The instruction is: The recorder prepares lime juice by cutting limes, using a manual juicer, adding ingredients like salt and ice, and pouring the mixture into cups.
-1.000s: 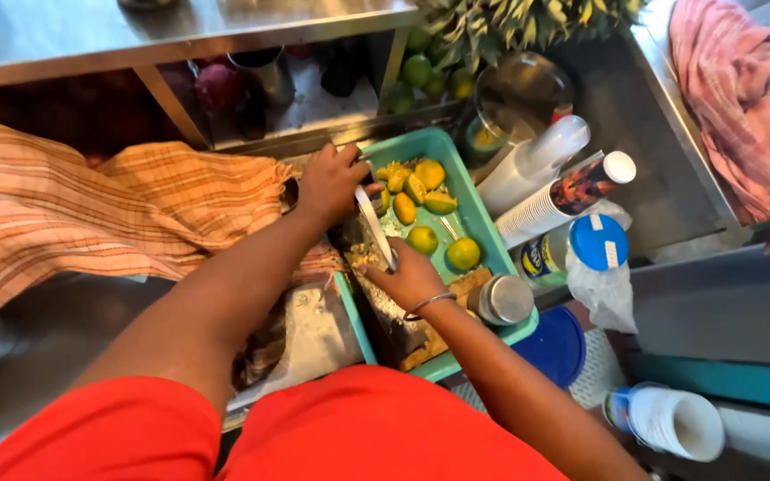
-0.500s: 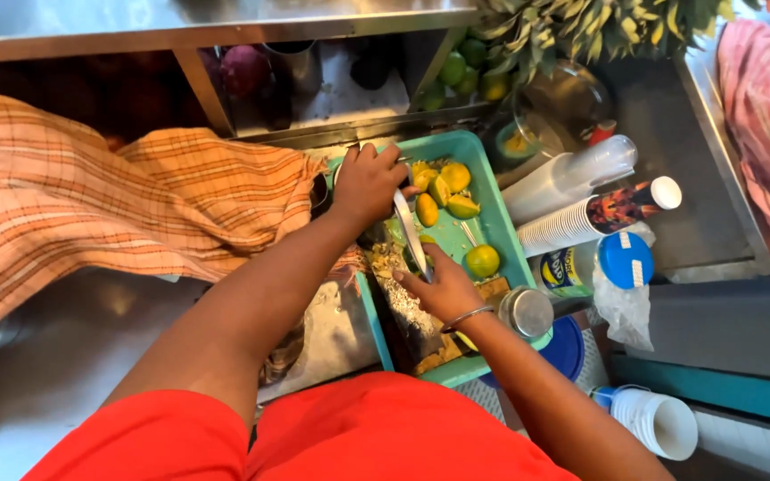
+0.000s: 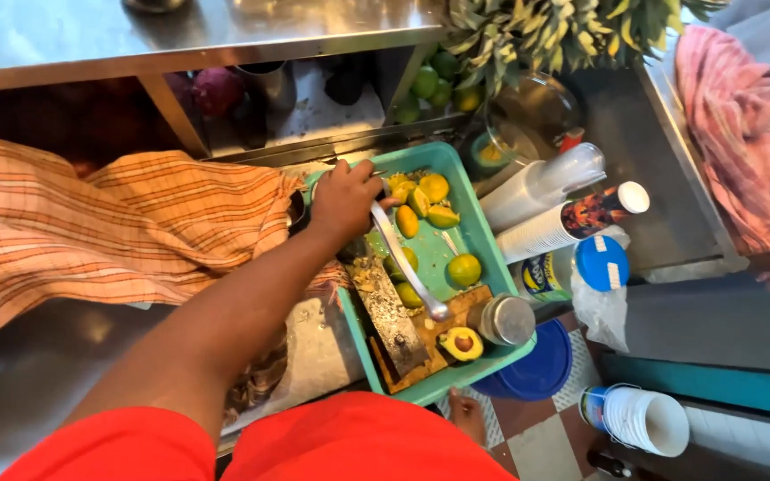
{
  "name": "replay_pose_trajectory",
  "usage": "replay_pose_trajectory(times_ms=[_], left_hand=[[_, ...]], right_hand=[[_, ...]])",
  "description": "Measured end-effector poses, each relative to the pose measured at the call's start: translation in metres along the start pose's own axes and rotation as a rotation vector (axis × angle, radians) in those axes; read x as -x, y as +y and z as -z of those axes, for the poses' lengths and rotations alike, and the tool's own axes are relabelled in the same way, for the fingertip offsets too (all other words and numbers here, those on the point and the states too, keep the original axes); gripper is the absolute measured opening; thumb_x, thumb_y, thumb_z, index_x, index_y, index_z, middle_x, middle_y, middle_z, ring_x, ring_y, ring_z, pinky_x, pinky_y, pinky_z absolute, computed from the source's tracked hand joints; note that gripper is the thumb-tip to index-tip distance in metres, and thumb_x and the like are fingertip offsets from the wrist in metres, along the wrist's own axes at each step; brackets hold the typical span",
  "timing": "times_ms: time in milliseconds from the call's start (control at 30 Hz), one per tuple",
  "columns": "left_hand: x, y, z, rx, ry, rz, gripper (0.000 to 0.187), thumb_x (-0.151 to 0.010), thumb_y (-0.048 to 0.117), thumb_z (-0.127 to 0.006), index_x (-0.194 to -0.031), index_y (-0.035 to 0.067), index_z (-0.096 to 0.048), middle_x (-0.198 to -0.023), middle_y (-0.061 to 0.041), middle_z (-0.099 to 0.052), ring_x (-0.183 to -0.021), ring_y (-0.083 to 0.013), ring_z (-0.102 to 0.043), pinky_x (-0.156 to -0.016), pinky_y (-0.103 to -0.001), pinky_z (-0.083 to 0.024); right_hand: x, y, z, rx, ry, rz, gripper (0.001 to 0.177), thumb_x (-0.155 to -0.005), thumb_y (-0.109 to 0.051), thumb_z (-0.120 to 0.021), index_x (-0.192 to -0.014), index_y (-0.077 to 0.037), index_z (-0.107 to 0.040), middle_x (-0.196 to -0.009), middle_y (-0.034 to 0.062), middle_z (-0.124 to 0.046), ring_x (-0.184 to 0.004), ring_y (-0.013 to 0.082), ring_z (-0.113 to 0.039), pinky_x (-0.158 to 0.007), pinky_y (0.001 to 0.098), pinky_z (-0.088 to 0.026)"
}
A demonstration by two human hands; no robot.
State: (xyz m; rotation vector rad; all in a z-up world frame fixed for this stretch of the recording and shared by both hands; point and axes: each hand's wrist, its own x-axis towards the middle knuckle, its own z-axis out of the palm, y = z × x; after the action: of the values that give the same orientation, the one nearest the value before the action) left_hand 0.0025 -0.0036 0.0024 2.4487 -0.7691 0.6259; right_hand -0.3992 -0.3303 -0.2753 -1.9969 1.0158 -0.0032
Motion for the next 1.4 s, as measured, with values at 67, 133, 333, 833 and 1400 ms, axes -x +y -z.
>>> replay_pose_trajectory(times_ms=[67, 133, 333, 833, 1400], left_hand=[[0.0, 0.005, 0.0, 0.017, -0.011, 0.017, 0.037, -0.085, 0.053, -0.074, -0.089, 0.016, -0.073, -0.105, -0.001, -0.061, -0.094, -0.0283, -0.058, -0.07, -0.042, -0.052], [-0.003, 0.008, 0.007, 0.044, -0.086, 0.1, 0.043, -0.083, 0.055, -0.075, -0.095, 0.014, -0.075, -0.108, 0.0, -0.062, -0.093, -0.028, -0.058, -0.065, -0.042, -0.054], [0.003, 0.014, 0.01, 0.059, -0.062, 0.157, 0.046, -0.084, 0.058, -0.073, -0.093, 0.013, -0.076, -0.113, -0.001, -0.063, -0.097, -0.0295, -0.059, -0.072, -0.045, -0.055], [-0.052, -0.054, -0.089, 0.979, -0.239, 1.006, 0.079, -0.087, 0.074, -0.051, -0.098, 0.0, -0.076, -0.085, -0.014, -0.075, -0.087, -0.0292, -0.073, -0.082, -0.042, -0.054], [-0.045, -0.067, -0.105, 0.924, -0.236, 0.954, 0.071, -0.089, 0.073, -0.053, -0.082, 0.005, -0.07, -0.075, -0.009, -0.069, -0.075, -0.0235, -0.066, -0.077, -0.038, -0.05]], right_hand=[[0.0, 0.0, -0.003, 0.123, -0.034, -0.045, 0.056, -0.096, -0.049, -0.063, -0.087, 0.006, -0.065, -0.071, 0.0198, -0.063, -0.06, 0.0265, -0.057, -0.06, 0.0425, -0.046], [-0.003, -0.022, -0.013, 0.187, -0.045, -0.047, 0.068, -0.096, -0.058, -0.057, -0.08, 0.007, -0.067, -0.062, 0.0172, -0.062, -0.055, 0.028, -0.058, -0.057, 0.0445, -0.044], [-0.019, -0.052, 0.019, 0.165, -0.166, -0.173, 0.069, -0.095, -0.057, -0.06, -0.075, 0.009, -0.067, -0.059, 0.0162, -0.061, -0.05, 0.0278, -0.056, -0.051, 0.0438, -0.043], [-0.056, -0.444, -0.1, 0.413, -0.232, 1.201, 0.077, -0.096, -0.039, -0.072, -0.153, 0.003, -0.041, -0.156, 0.0333, -0.032, -0.14, 0.0513, -0.038, -0.114, 0.0525, -0.035], [-0.154, -0.379, -0.098, 0.16, -0.318, 0.873, 0.065, -0.097, -0.052, -0.064, -0.139, -0.003, -0.055, -0.135, 0.0215, -0.061, -0.123, 0.0336, -0.062, -0.107, 0.0417, -0.049]])
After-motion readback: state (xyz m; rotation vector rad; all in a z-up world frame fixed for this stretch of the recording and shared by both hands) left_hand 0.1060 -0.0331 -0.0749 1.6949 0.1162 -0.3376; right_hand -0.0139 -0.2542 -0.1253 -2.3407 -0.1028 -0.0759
